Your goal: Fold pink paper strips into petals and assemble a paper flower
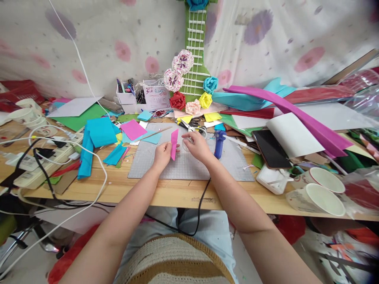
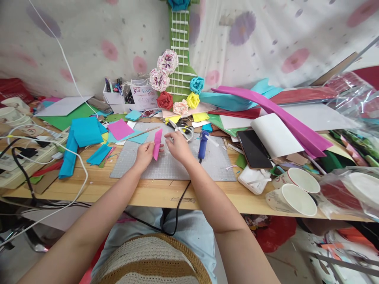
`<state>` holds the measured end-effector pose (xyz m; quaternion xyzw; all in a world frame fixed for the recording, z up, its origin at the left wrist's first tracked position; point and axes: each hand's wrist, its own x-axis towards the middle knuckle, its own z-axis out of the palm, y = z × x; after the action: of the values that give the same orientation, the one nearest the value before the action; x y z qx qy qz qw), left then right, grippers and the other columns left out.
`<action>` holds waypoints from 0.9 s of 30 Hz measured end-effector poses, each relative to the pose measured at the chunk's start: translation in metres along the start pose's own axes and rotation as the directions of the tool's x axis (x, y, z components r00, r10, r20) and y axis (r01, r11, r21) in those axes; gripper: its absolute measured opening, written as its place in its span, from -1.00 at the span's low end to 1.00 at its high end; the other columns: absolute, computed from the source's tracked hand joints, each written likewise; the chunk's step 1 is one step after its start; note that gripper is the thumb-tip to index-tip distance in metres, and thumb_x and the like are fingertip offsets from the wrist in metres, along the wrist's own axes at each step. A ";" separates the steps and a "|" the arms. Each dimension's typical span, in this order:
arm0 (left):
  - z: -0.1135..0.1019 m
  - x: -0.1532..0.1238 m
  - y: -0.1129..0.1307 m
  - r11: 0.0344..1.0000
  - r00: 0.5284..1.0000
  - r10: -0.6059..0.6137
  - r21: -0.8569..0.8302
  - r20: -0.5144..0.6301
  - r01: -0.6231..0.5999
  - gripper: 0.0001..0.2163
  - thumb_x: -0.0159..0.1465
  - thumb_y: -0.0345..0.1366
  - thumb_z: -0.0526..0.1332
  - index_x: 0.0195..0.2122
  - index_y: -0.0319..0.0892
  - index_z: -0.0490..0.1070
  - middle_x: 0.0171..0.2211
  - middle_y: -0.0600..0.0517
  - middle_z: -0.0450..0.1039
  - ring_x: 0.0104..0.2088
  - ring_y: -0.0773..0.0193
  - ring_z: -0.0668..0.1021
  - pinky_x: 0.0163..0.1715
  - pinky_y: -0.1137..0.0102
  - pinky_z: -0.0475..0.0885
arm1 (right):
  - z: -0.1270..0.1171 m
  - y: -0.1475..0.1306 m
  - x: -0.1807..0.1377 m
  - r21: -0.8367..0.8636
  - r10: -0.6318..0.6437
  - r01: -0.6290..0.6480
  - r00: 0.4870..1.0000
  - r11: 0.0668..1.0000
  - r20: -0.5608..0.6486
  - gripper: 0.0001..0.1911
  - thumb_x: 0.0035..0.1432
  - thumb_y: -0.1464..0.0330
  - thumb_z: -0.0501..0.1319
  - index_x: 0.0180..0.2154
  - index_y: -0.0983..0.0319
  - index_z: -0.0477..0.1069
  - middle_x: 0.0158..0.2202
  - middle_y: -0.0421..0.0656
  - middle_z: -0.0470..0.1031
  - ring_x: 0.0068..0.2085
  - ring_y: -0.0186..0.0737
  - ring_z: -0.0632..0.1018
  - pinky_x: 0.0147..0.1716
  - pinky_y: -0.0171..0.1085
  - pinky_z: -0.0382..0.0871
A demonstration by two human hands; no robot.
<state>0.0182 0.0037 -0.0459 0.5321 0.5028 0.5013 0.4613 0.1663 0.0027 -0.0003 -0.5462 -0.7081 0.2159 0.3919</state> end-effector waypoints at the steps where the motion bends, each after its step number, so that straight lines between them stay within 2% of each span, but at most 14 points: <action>1: 0.000 0.001 -0.001 1.000 1.000 0.001 -0.003 0.001 -0.001 -0.64 0.17 -0.03 0.08 -0.34 -0.26 0.45 -0.39 -0.07 0.53 -0.53 0.33 0.51 -0.55 0.49 0.36 | 0.000 0.000 0.000 0.024 -0.016 0.016 1.000 1.000 0.017 -0.81 0.07 0.41 0.12 -0.26 0.23 0.45 -0.22 -0.13 0.43 -0.21 -0.27 0.44 -0.16 -0.26 0.28; 6: -0.002 0.003 -0.009 0.992 0.995 0.093 0.083 -0.034 -0.090 -0.67 0.20 -0.06 0.06 -0.44 -0.22 0.43 -0.54 0.04 0.46 -0.53 0.34 0.47 -0.51 0.47 0.35 | 0.007 -0.001 -0.002 0.098 -0.026 0.014 0.991 0.995 0.132 -0.87 0.09 0.37 0.12 -0.36 0.22 0.44 -0.33 -0.20 0.49 -0.26 -0.30 0.46 -0.23 -0.31 0.28; 13: 0.000 -0.003 0.000 0.933 0.975 0.223 0.289 0.003 -0.214 -0.67 0.22 -0.10 0.03 -0.58 -0.19 0.31 -0.66 0.12 0.24 -0.56 0.38 0.31 -0.52 0.49 0.18 | 0.015 -0.009 -0.006 -0.064 -0.004 0.008 0.998 0.998 0.058 -0.87 0.10 0.39 0.13 -0.40 0.23 0.44 -0.32 -0.18 0.47 -0.27 -0.29 0.44 -0.23 -0.30 0.25; 17: 0.002 -0.005 0.004 0.937 0.978 0.208 0.284 0.010 -0.202 -0.68 0.20 -0.10 0.04 -0.59 -0.19 0.30 -0.65 0.13 0.24 -0.55 0.38 0.29 -0.50 0.48 0.13 | 0.017 -0.010 -0.006 -0.095 0.006 -0.001 0.999 0.996 0.054 -0.87 0.11 0.38 0.12 -0.40 0.24 0.43 -0.31 -0.16 0.46 -0.26 -0.27 0.44 -0.23 -0.29 0.25; 22: 0.002 -0.003 -0.003 0.946 0.982 0.190 0.264 0.015 -0.187 -0.68 0.20 -0.10 0.05 -0.60 -0.18 0.30 -0.66 0.13 0.22 -0.55 0.38 0.30 -0.50 0.48 0.16 | 0.016 -0.009 -0.005 -0.147 0.013 -0.006 0.999 0.989 0.046 -0.87 0.10 0.37 0.13 -0.41 0.23 0.43 -0.31 -0.15 0.47 -0.26 -0.25 0.44 -0.24 -0.28 0.25; 27: 0.004 -0.001 -0.007 0.994 0.997 0.065 0.089 -0.038 -0.061 -0.65 0.19 -0.03 0.06 -0.53 -0.19 0.38 -0.63 0.10 0.29 -0.50 0.33 0.36 -0.46 0.45 0.28 | 0.015 -0.009 -0.005 -0.163 0.028 -0.019 0.998 0.986 0.049 -0.86 0.11 0.38 0.11 -0.41 0.24 0.43 -0.31 -0.15 0.46 -0.26 -0.25 0.44 -0.24 -0.28 0.25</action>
<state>0.0214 0.0031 -0.0533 0.5571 0.5164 0.5039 0.4112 0.1496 -0.0029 -0.0044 -0.5789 -0.7267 0.1759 0.3253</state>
